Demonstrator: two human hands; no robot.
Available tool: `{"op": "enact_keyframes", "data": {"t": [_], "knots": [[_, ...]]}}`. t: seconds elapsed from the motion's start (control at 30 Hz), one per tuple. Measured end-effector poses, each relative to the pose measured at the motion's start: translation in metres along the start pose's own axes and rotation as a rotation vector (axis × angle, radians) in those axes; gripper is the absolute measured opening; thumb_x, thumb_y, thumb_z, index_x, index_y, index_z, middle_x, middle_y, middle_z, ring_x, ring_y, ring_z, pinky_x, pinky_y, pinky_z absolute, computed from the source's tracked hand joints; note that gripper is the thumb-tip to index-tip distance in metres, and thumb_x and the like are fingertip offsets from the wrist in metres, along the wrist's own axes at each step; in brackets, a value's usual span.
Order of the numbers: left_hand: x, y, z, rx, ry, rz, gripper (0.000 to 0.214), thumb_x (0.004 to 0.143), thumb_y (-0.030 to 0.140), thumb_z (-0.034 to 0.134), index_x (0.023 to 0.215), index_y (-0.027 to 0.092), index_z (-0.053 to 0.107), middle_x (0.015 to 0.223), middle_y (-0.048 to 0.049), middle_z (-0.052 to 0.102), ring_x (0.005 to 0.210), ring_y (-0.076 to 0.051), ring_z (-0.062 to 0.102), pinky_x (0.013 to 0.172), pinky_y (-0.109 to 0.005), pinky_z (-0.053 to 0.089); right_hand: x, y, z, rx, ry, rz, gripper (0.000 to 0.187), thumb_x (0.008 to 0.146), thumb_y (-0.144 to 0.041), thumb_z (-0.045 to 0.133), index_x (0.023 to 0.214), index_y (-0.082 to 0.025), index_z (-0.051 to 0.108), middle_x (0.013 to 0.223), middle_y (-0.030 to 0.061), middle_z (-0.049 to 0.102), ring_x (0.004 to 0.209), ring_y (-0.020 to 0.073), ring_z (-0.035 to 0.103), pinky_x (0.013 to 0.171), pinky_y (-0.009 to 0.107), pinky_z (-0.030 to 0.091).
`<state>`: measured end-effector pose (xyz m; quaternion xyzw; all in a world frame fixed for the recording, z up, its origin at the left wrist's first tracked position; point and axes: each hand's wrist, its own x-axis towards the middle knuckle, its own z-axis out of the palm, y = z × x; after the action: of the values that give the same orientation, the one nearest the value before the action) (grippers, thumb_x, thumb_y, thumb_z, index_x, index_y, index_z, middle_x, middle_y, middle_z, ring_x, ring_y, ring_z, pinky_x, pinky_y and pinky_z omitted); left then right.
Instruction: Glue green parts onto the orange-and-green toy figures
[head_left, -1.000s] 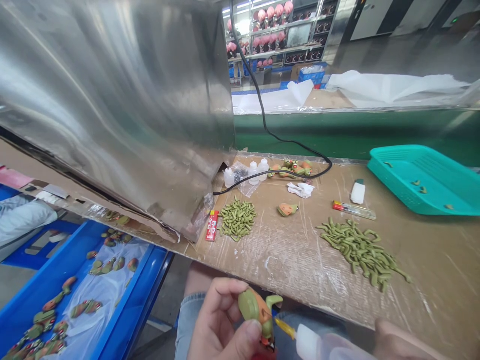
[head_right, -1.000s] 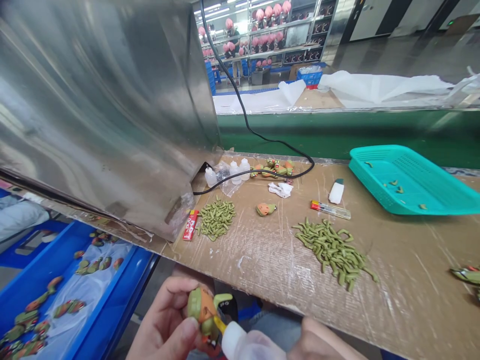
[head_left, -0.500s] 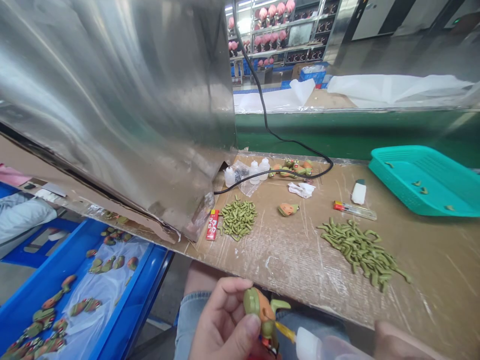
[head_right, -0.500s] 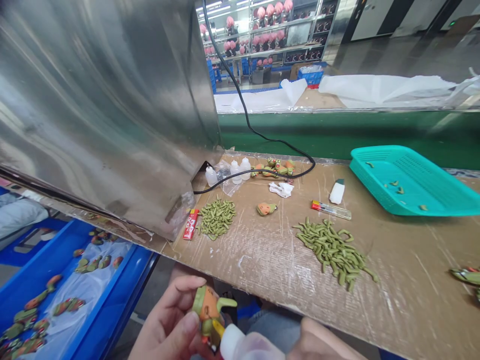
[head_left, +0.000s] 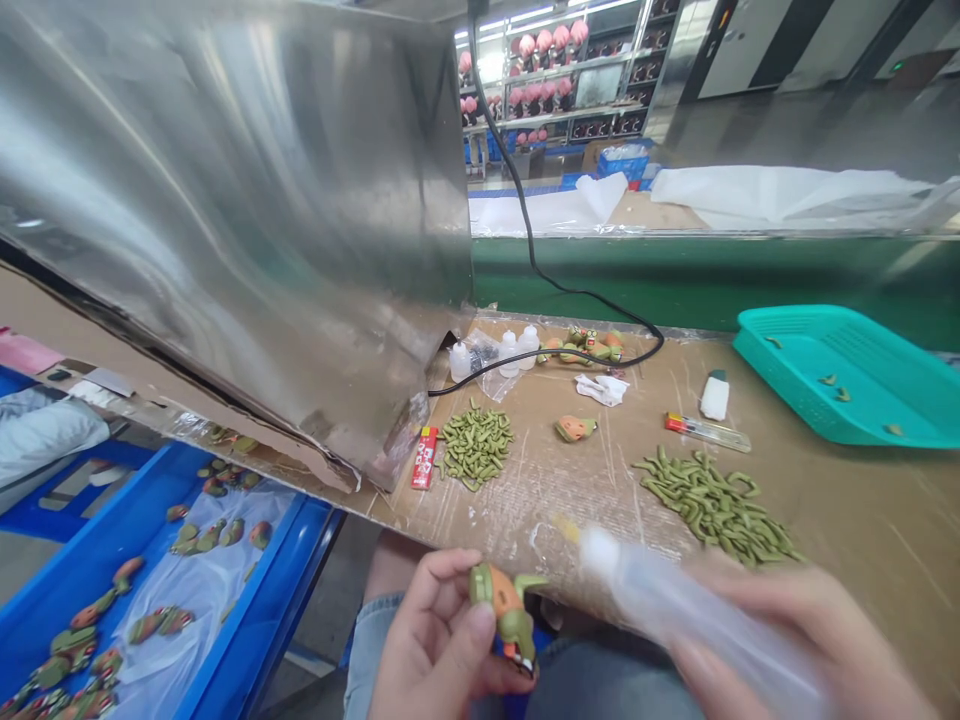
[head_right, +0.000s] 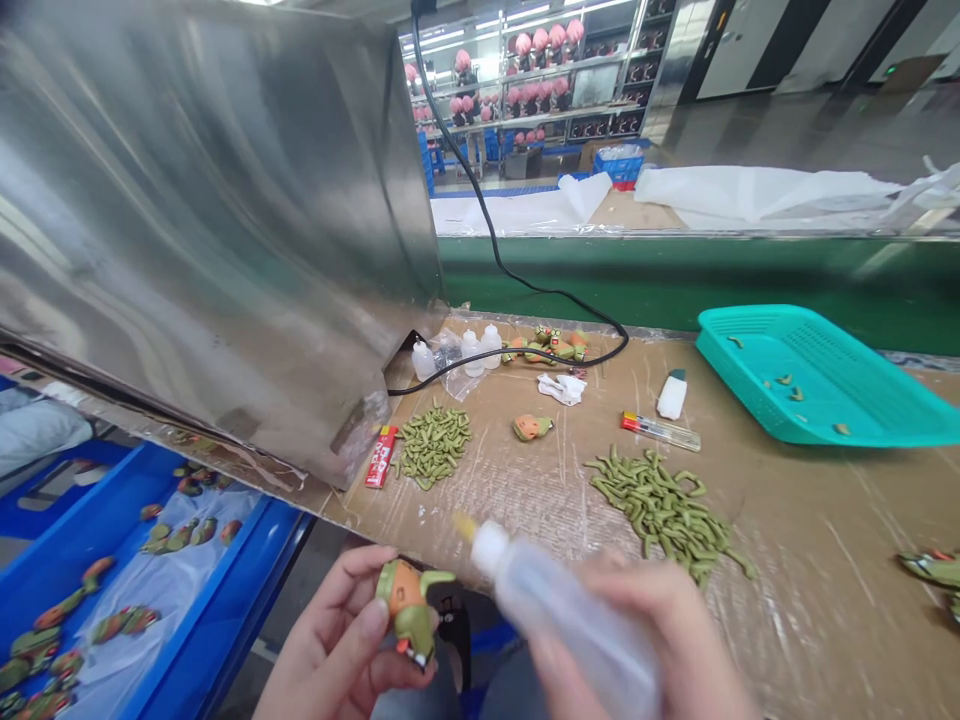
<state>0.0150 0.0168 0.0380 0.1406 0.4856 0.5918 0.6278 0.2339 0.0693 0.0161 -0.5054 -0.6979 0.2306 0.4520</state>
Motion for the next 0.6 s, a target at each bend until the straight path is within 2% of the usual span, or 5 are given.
{"op": "enact_keyframes", "data": {"t": [0.1, 0.23, 0.4, 0.47, 0.6], "knots": [[0.004, 0.001, 0.001, 0.011, 0.064, 0.016, 0.033, 0.057, 0.028, 0.083, 0.083, 0.019, 0.064, 0.070, -0.0019, 0.075, 0.057, -0.017, 0.068, 0.043, -0.028, 0.058, 0.023, 0.023, 0.033, -0.110, 0.048, 0.152, 0.031, 0.073, -0.045, 0.063, 0.092, -0.027, 0.047, 0.092, 0.0062, 0.068, 0.077, 0.0271, 0.066, 0.059, 0.037, 0.055], [0.005, 0.004, -0.002, 0.001, 0.076, 0.026, 0.037, 0.053, 0.029, 0.084, 0.083, 0.018, 0.063, 0.068, -0.0017, 0.074, 0.055, -0.017, 0.068, 0.042, -0.028, 0.058, 0.043, 0.055, 0.052, -0.185, 0.044, 0.169, 0.034, 0.077, -0.040, 0.058, 0.103, -0.023, 0.046, 0.096, 0.0073, 0.068, 0.081, 0.0278, 0.066, 0.064, 0.038, 0.051], [0.007, 0.008, -0.011, -0.018, 0.107, 0.060, 0.036, 0.055, 0.027, 0.084, 0.082, 0.018, 0.063, 0.068, -0.0018, 0.075, 0.052, -0.016, 0.067, 0.042, -0.027, 0.058, 0.033, 0.026, 0.051, -0.273, 0.260, -0.010, 0.030, 0.086, -0.038, 0.055, 0.108, -0.019, 0.051, 0.103, 0.0132, 0.057, 0.086, 0.0284, 0.057, 0.074, 0.043, 0.044], [0.008, 0.008, -0.013, -0.031, 0.112, 0.070, 0.036, 0.055, 0.027, 0.084, 0.082, 0.017, 0.063, 0.068, -0.0022, 0.075, 0.052, -0.016, 0.067, 0.041, -0.027, 0.058, 0.032, 0.010, 0.065, -0.245, 0.153, -0.174, 0.014, 0.090, -0.031, 0.049, 0.099, -0.022, 0.056, 0.096, 0.0086, 0.059, 0.087, 0.0250, 0.056, 0.078, 0.040, 0.044], [0.010, 0.005, -0.018, -0.059, 0.103, 0.072, 0.036, 0.054, 0.028, 0.084, 0.082, 0.017, 0.064, 0.065, -0.0018, 0.074, 0.048, -0.015, 0.065, 0.040, -0.027, 0.057, 0.047, 0.008, 0.104, -0.224, -0.066, -0.340, 0.017, 0.092, -0.024, 0.043, 0.098, -0.020, 0.059, 0.096, 0.0079, 0.059, 0.089, 0.0232, 0.054, 0.078, 0.037, 0.045]]}}
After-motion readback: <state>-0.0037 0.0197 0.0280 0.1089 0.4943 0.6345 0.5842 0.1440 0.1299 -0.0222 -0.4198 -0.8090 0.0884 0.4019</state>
